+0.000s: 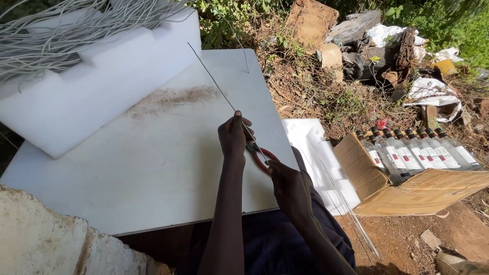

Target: Measuring and cutting individual wires from a bundle using pliers on a marked work surface.

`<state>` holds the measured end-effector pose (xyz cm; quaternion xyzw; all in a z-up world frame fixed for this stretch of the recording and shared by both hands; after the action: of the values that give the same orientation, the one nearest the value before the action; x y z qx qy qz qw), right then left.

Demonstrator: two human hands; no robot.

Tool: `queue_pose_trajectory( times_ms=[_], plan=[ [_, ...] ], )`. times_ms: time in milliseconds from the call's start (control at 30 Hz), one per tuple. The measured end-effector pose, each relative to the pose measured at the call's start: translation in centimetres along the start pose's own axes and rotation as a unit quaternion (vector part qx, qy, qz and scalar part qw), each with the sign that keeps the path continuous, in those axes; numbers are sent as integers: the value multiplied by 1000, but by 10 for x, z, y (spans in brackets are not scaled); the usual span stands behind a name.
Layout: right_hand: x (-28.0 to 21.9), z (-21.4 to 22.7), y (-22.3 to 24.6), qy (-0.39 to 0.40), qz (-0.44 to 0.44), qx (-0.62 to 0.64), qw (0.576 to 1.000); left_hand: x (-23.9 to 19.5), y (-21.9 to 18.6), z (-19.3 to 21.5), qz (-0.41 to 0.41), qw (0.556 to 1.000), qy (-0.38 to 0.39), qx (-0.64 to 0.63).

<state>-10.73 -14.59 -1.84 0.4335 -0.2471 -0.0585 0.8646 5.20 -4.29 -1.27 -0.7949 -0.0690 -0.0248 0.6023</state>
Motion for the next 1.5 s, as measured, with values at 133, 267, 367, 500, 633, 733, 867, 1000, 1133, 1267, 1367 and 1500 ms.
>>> queue_pose_trajectory(
  times_ms=[133,267,367,500,633,733,867,1000,1133,1267,1367,1500],
  plan=[
    [-2,2,1,-1,11,-30,999,1,5,0,-13,1000,-15,25],
    [-1,-1,-4,-2,23,-63,998,0,2,2,-10,1000,-20,22],
    [1,-4,-8,-1,19,-68,997,2,3,3,-1,1000,-19,21],
    [2,-4,-9,0,13,-69,998,1,1,3,11,1000,-18,20],
    [2,-6,-11,0,16,-75,997,4,4,5,13,1000,-9,11],
    [4,-7,-15,13,6,-64,998,5,7,6,22,1000,-17,-3],
    [5,-6,-12,22,7,-75,997,7,15,6,38,999,-19,-26],
    [6,-13,-29,27,-26,-36,999,7,17,5,36,998,12,-43],
    [11,-19,-46,116,20,168,979,13,32,5,31,998,44,-26],
    [5,-10,-22,191,-44,402,894,19,43,9,47,996,33,-62],
    [4,-10,-23,197,-32,412,889,20,45,12,60,996,21,-70],
    [-3,2,9,165,-83,224,957,24,37,6,103,992,-24,-73]
  ],
)
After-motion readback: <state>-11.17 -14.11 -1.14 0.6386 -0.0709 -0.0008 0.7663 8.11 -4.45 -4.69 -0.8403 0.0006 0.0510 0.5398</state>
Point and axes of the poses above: each hand's wrist, its own x-axis towards the middle knuckle, its own z-axis out of the back of the hand, y = z × x, the point moved 3 cm from there along x, towards the middle knuckle, and after that the axes turned 2 degrees about z, right-handed, at the moved point
